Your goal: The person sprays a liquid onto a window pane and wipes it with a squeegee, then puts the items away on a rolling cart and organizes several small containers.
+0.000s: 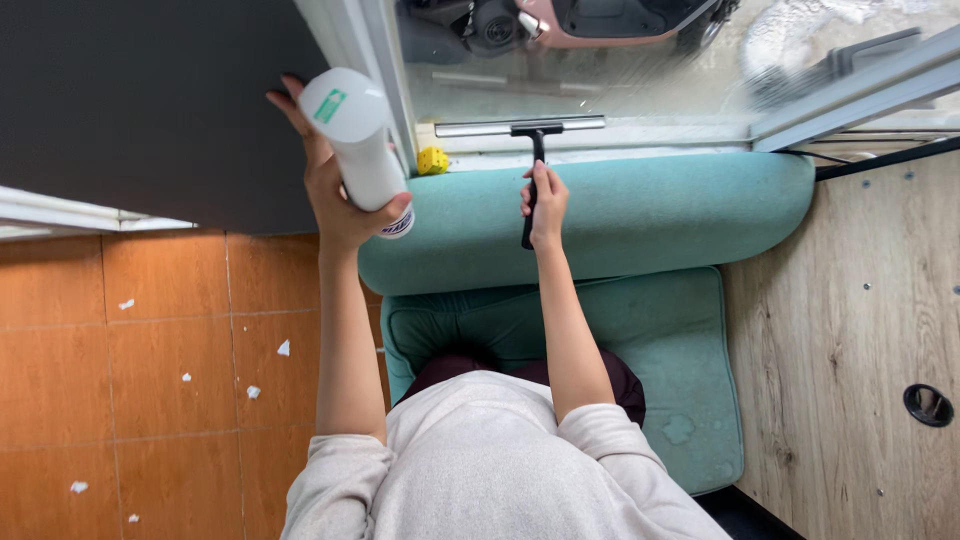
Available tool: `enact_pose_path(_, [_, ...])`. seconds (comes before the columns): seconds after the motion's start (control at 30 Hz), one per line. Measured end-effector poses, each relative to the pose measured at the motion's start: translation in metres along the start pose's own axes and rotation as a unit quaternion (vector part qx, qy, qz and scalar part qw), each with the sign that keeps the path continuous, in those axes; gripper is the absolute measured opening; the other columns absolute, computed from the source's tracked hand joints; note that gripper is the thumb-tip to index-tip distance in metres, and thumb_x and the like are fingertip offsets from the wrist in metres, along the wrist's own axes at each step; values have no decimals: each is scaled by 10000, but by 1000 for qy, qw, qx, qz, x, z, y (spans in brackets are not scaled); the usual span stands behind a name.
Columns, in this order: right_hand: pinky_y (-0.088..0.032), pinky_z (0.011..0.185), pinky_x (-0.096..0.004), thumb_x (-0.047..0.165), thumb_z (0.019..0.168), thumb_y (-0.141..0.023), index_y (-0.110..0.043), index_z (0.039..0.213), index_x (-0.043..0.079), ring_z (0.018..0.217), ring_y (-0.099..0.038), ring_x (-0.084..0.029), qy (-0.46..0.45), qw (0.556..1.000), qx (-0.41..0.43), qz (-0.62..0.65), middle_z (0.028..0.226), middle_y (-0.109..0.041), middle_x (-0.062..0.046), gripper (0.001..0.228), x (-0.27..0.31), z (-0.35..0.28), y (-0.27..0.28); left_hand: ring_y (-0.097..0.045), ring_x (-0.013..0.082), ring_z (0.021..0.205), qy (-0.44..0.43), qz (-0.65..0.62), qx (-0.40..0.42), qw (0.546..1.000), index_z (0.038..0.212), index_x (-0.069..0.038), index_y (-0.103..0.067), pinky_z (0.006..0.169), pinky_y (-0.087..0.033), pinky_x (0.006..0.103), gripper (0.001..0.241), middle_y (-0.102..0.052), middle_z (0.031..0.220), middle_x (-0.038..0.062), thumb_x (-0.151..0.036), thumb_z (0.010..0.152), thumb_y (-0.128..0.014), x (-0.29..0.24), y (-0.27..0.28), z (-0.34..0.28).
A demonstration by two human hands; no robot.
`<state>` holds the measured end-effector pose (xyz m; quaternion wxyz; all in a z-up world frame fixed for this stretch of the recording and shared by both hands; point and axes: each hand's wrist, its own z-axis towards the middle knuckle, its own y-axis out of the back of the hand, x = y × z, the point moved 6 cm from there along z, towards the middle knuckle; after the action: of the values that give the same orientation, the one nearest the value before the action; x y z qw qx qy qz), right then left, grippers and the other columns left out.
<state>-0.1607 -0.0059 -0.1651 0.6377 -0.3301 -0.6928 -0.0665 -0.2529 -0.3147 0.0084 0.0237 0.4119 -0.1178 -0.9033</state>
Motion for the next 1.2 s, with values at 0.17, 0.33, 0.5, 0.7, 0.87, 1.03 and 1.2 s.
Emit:
enact_pose_path(0.17, [-347, 407, -239, 443, 1055, -614, -620, 924, 56, 470, -460, -76, 175, 984, -14, 19, 628, -542, -14, 409, 90, 12, 30, -681, 331, 1215, 73, -49, -10, 996, 1037, -15, -782, 1003, -610, 476, 654, -626, 1331, 180, -606, 760, -827, -6, 6, 3])
enact_pose_path(0.33, [-346, 444, -248, 481, 1051, -606, -604, 959, 53, 490, -454, -96, 254, 966, -2, 53, 635, -522, -32, 438, 185, 33, 46, -712, 227, 1032, 33, -1, -31, 999, 1073, -36, -784, 899, -611, 369, 616, -660, 1138, 92, -594, 814, -819, -24, -7, 6])
enact_pose_path(0.5, [-352, 465, -248, 490, 1071, -590, -583, 954, 71, 505, -443, -105, 279, 958, 4, 70, 636, -488, -29, 435, 231, 50, 53, -728, 224, 919, 38, -29, -56, 997, 1108, 1, -645, 856, -609, 369, 740, -730, 1038, 101, -654, 815, -830, -49, -28, 7])
enact_pose_path(0.7, [-367, 452, -240, 492, 1060, -582, -591, 966, 72, 495, -449, -93, 289, 955, 23, 61, 632, -503, -17, 430, 231, 75, 59, -765, 236, 957, 23, 8, -23, 999, 1158, 12, -683, 891, -639, 370, 763, -747, 1023, 107, -671, 841, -806, -72, -61, 8])
enact_pose_path(0.87, [-391, 510, -232, 488, 1065, -597, -575, 958, 89, 547, -480, -86, 302, 951, 57, 39, 667, -518, 3, 414, 204, 95, 73, -765, 224, 912, 34, 33, -25, 999, 1115, 6, -739, 856, -632, 354, 735, -744, 986, 104, -667, 824, -791, -77, -77, 3])
enact_pose_path(1.03, [-390, 521, -233, 490, 1058, -597, -579, 972, 75, 554, -476, -75, 281, 957, 71, 26, 665, -521, 16, 424, 155, 105, 103, -750, 232, 908, 53, 27, -43, 997, 1088, 8, -724, 851, -625, 364, 750, -723, 975, 108, -685, 808, -797, -81, -90, -3])
enact_pose_path(1.2, [-355, 505, -212, 484, 1059, -597, -578, 957, 79, 553, -461, -59, 246, 966, 81, 9, 669, -523, 19, 418, 98, 104, 126, -742, 226, 892, 40, 54, -37, 997, 1117, -3, -724, 864, -596, 333, 718, -740, 1010, 94, -661, 842, -800, -92, -100, -12])
